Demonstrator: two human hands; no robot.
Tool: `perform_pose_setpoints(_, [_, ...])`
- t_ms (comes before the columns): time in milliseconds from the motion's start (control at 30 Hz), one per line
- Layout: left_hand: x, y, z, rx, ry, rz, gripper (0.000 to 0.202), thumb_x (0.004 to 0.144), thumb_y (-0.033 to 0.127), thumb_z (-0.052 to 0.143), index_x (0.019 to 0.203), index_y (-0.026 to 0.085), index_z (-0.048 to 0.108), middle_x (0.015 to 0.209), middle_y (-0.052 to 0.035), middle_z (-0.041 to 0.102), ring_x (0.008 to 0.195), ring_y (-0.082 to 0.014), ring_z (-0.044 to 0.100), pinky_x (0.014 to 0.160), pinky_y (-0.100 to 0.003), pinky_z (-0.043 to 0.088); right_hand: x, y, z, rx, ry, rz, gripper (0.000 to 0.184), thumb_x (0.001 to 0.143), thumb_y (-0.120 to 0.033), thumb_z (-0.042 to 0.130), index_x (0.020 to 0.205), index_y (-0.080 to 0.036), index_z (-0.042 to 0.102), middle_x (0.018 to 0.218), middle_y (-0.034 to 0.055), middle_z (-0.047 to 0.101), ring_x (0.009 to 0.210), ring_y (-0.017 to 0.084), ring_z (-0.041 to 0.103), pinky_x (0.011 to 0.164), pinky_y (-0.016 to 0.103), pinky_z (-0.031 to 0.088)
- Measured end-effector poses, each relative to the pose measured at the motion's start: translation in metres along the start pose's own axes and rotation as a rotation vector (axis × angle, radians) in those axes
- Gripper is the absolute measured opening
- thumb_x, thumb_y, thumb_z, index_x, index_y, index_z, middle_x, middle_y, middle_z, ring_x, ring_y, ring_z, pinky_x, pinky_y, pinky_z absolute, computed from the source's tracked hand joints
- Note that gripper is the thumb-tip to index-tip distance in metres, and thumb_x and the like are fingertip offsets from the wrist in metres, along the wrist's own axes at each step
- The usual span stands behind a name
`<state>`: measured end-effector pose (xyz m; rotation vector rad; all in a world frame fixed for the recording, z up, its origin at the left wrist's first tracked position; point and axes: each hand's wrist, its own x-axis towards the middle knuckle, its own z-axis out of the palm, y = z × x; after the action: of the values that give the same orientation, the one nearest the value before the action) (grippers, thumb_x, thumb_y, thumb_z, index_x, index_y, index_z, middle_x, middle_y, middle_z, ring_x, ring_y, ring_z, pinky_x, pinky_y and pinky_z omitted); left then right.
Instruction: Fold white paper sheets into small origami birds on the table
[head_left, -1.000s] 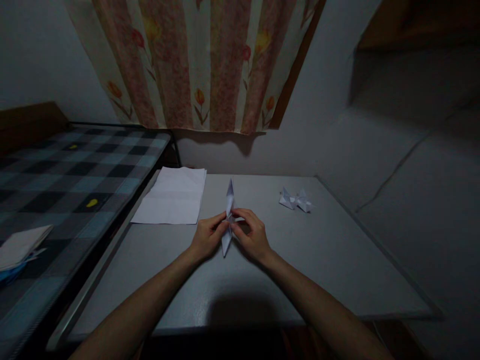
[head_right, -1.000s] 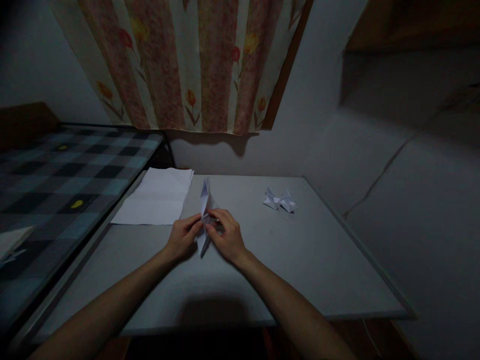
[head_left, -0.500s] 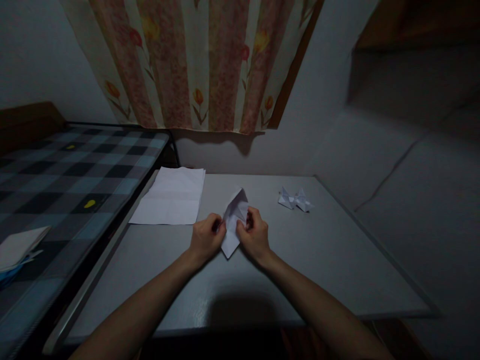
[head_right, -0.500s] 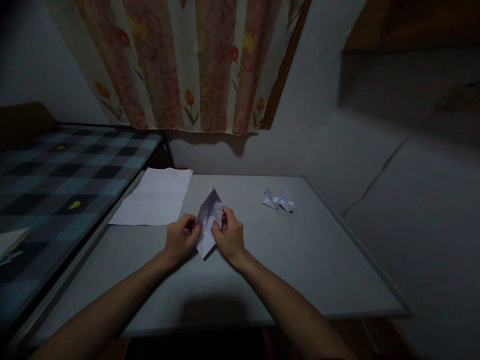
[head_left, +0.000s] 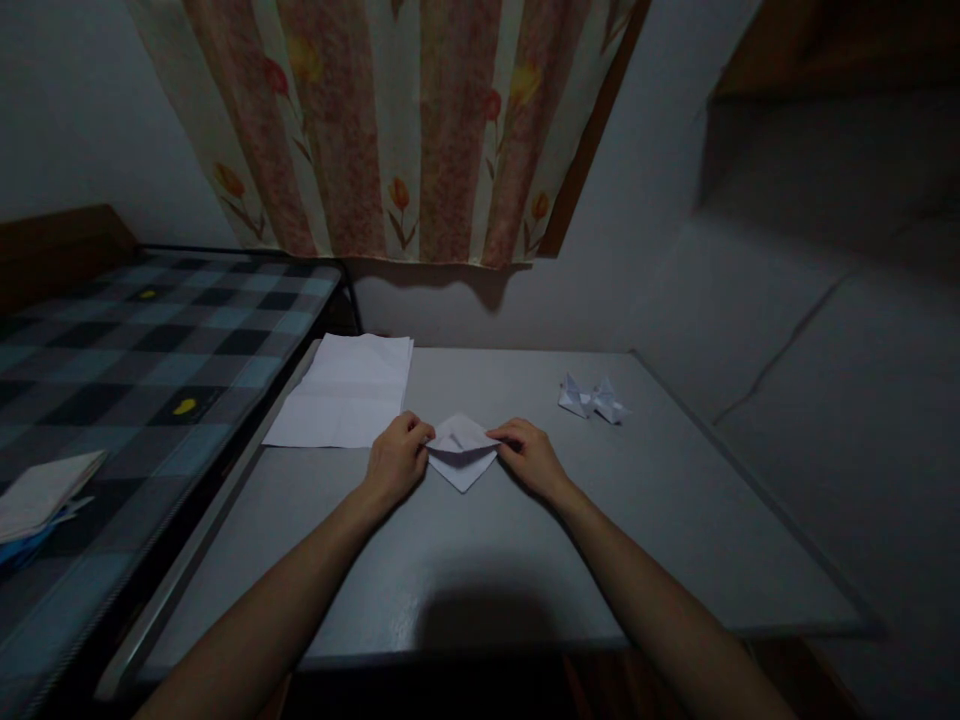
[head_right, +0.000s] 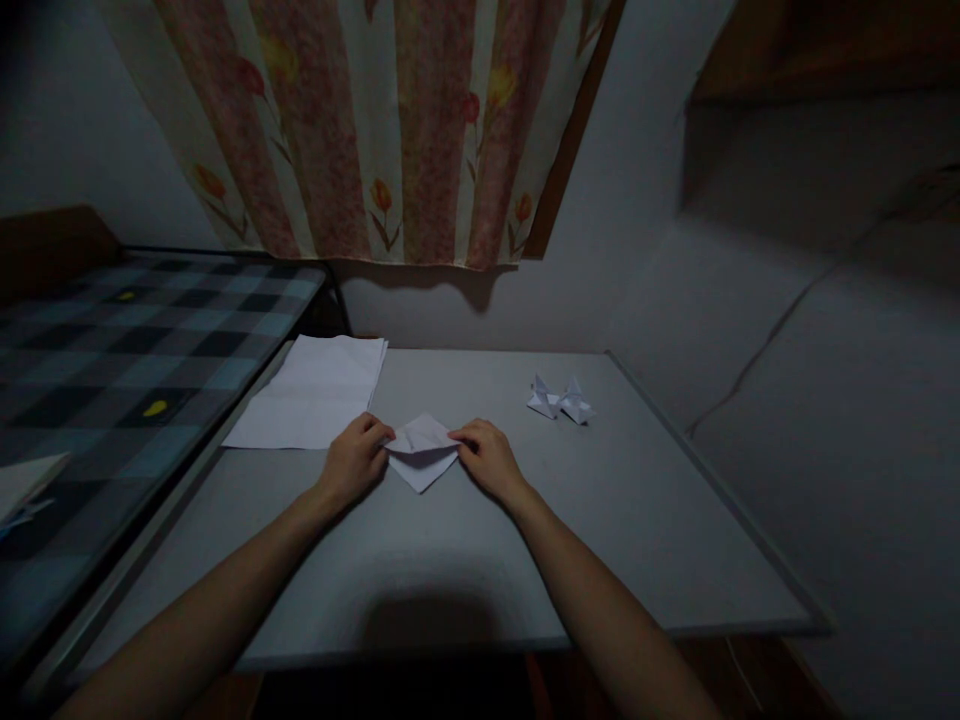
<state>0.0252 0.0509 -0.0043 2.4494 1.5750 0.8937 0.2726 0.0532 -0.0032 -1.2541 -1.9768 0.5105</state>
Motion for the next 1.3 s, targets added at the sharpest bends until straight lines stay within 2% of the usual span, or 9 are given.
perform_pose_setpoints(167, [0.001, -0.005, 0.003, -0.027, -0.183, 0.171, 0.026, 0.076, 0.006, 0.045, 0.088, 0.018, 0.064, 0.090, -0.0076, 0.058, 0.088, -0.0204, 0.054, 0.079, -0.032, 0.045, -0.002, 0.007, -0.004, -0.170, -0.111, -0.122, 0.032, 0.071, 0.002, 0.055, 0.080, -0.021, 0.074, 0.088, 0.0051, 0.067, 0.089, 0.019, 0.058, 0.082, 0.033, 0.046])
perform_pose_setpoints(333, [0.002, 0.006, -0.003, 0.028, -0.247, 0.216, 0.019, 0.079, 0.012, 0.046, 0.085, 0.016, 0.064, 0.087, -0.0089, 0.059, 0.088, -0.0227, 0.052, 0.083, -0.037, 0.043, -0.006, -0.013, -0.004, -0.282, -0.205, -0.219, 0.018, 0.075, -0.007, 0.060, 0.082, -0.018, 0.072, 0.087, 0.0060, 0.067, 0.087, 0.020, 0.057, 0.083, 0.034, 0.045])
perform_pose_setpoints(400, [0.001, 0.011, -0.004, 0.039, -0.267, 0.224, 0.023, 0.080, 0.014, 0.047, 0.094, 0.017, 0.064, 0.092, -0.0090, 0.058, 0.090, -0.0232, 0.052, 0.083, -0.038, 0.043, -0.007, -0.020, -0.003, -0.283, -0.233, -0.237, 0.009, 0.081, -0.017, 0.062, 0.083, -0.017, 0.071, 0.087, 0.0067, 0.066, 0.087, 0.019, 0.057, 0.082, 0.034, 0.046])
perform_pose_setpoints(467, [0.000, 0.014, -0.004, 0.018, -0.291, 0.255, 0.034, 0.077, 0.013, 0.048, 0.108, 0.019, 0.061, 0.101, -0.0090, 0.057, 0.095, -0.0234, 0.052, 0.085, -0.038, 0.043, -0.007, -0.024, 0.000, -0.266, -0.262, -0.253, 0.010, 0.083, -0.022, 0.062, 0.087, -0.017, 0.070, 0.089, 0.0073, 0.066, 0.089, 0.020, 0.057, 0.082, 0.033, 0.046])
perform_pose_setpoints(567, [-0.001, 0.016, -0.002, -0.039, -0.314, 0.290, 0.045, 0.073, 0.009, 0.048, 0.115, 0.021, 0.058, 0.108, -0.0088, 0.055, 0.100, -0.0238, 0.051, 0.088, -0.039, 0.042, -0.006, -0.025, 0.001, -0.232, -0.286, -0.267, 0.016, 0.082, -0.017, 0.061, 0.097, -0.018, 0.068, 0.094, 0.0074, 0.065, 0.093, 0.020, 0.056, 0.084, 0.033, 0.046])
perform_pose_setpoints(733, [0.001, 0.018, 0.001, -0.105, -0.316, 0.256, 0.036, 0.069, 0.005, 0.046, 0.100, 0.020, 0.058, 0.105, -0.0081, 0.054, 0.098, -0.0231, 0.052, 0.088, -0.037, 0.043, -0.005, -0.027, 0.001, -0.184, -0.299, -0.268, 0.026, 0.079, -0.007, 0.059, 0.100, -0.019, 0.066, 0.096, 0.0066, 0.066, 0.094, 0.019, 0.057, 0.086, 0.034, 0.046])
perform_pose_setpoints(933, [0.004, 0.019, 0.003, -0.176, -0.307, 0.236, 0.012, 0.075, 0.012, 0.050, 0.083, 0.019, 0.055, 0.096, -0.0064, 0.055, 0.088, -0.0208, 0.053, 0.078, -0.032, 0.043, -0.005, -0.028, 0.003, -0.141, -0.310, -0.292, 0.026, 0.078, -0.004, 0.057, 0.097, -0.018, 0.068, 0.095, 0.0060, 0.066, 0.093, 0.019, 0.057, 0.086, 0.032, 0.046])
perform_pose_setpoints(1167, [0.004, 0.014, -0.001, -0.345, -0.308, 0.210, 0.014, 0.069, 0.005, 0.048, 0.068, 0.019, 0.051, 0.077, -0.0025, 0.055, 0.079, -0.0174, 0.052, 0.072, -0.028, 0.040, -0.008, -0.024, 0.005, -0.189, -0.399, -0.332, 0.038, 0.079, -0.002, 0.055, 0.103, -0.026, 0.071, 0.095, 0.0040, 0.064, 0.091, 0.017, 0.055, 0.083, 0.030, 0.044])
perform_pose_setpoints(1300, [0.002, 0.012, -0.007, -0.411, -0.331, 0.192, 0.017, 0.063, 0.002, 0.046, 0.068, 0.019, 0.049, 0.077, -0.0015, 0.053, 0.080, -0.0170, 0.051, 0.075, -0.029, 0.041, -0.008, -0.029, 0.002, -0.299, -0.448, -0.373, 0.036, 0.082, -0.009, 0.058, 0.107, -0.032, 0.070, 0.095, 0.0048, 0.063, 0.089, 0.019, 0.054, 0.080, 0.032, 0.042])
